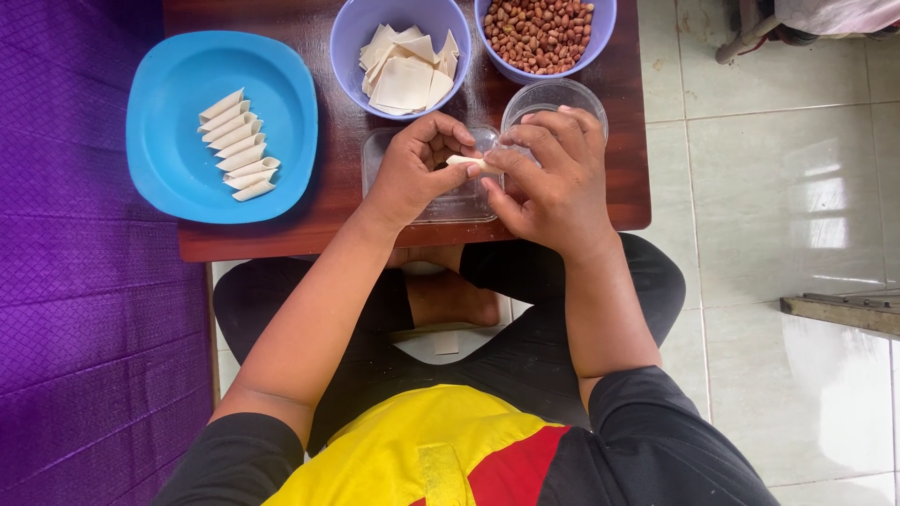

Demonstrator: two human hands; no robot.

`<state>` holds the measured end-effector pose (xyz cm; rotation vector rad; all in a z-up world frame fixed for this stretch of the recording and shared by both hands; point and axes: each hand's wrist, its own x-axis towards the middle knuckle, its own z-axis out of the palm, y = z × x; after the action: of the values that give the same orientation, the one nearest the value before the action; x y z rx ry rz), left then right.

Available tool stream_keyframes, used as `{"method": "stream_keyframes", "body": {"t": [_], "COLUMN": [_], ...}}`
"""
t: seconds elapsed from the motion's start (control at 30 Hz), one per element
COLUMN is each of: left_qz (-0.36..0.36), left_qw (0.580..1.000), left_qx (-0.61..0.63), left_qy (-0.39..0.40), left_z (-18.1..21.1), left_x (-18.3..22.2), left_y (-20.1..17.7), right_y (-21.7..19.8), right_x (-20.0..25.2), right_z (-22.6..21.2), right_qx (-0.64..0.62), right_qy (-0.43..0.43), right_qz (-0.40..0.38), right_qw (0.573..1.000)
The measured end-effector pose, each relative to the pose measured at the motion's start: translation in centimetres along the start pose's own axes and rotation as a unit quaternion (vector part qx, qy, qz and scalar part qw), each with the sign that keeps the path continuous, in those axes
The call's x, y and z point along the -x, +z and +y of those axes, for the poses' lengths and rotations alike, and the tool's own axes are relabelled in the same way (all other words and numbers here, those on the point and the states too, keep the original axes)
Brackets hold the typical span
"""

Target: Rolling peanuts into small square wrappers to create individual snacks and placing them in a bowl.

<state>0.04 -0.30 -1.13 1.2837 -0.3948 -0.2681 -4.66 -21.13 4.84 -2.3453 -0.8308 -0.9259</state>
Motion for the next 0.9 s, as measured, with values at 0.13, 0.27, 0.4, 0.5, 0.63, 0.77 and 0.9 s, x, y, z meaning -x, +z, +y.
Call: {"method": "stream_keyframes", "body": {"t": [0.13,0.27,0.4,0.5,0.63,0.77,0.9], "left_qz": [0.003,0.009,0.011,0.014,0.011,0.012,0.012], "left_qw": [1.000,1.000,1.000,1.000,1.000,1.000,1.000], "left_qx": [0.006,0.013,0.016,0.015,0.008,0.010,0.009], "left_qy": [-0.003,-0.012,-0.013,-0.012,-0.011,-0.012,-0.012], "left_z": [0.20,0.39,0.57,0.54,0.21,0.26,-0.06], "left_x": [0.07,0.12,0.15,0.22,0.17,0.20,0.12], "left_y": [0.11,0.20,0.26,0.35,0.16,0.15,0.02], "right_y": [0.15,-0.07,-0.17,-0.27,-0.44,-0.18,-0.11], "right_x": [0.27,0.50,0.64,0.57,0.25,0.33,0.78], "right_z": [0.16,0.28,0.58,0.67,0.40,0.23,0.54], "right_qx": [-0.020,-0.023,-0.005,-0.011,-0.023,-0.036,-0.044], "right_qy": [-0.002,-0.011,-0.016,-0.017,-0.022,-0.039,-0.042], "right_qz": [0.004,0.028,0.048,0.051,0.038,0.034,0.042], "right_qw": [1.000,0.999,0.999,0.998,0.999,0.998,0.997]}}
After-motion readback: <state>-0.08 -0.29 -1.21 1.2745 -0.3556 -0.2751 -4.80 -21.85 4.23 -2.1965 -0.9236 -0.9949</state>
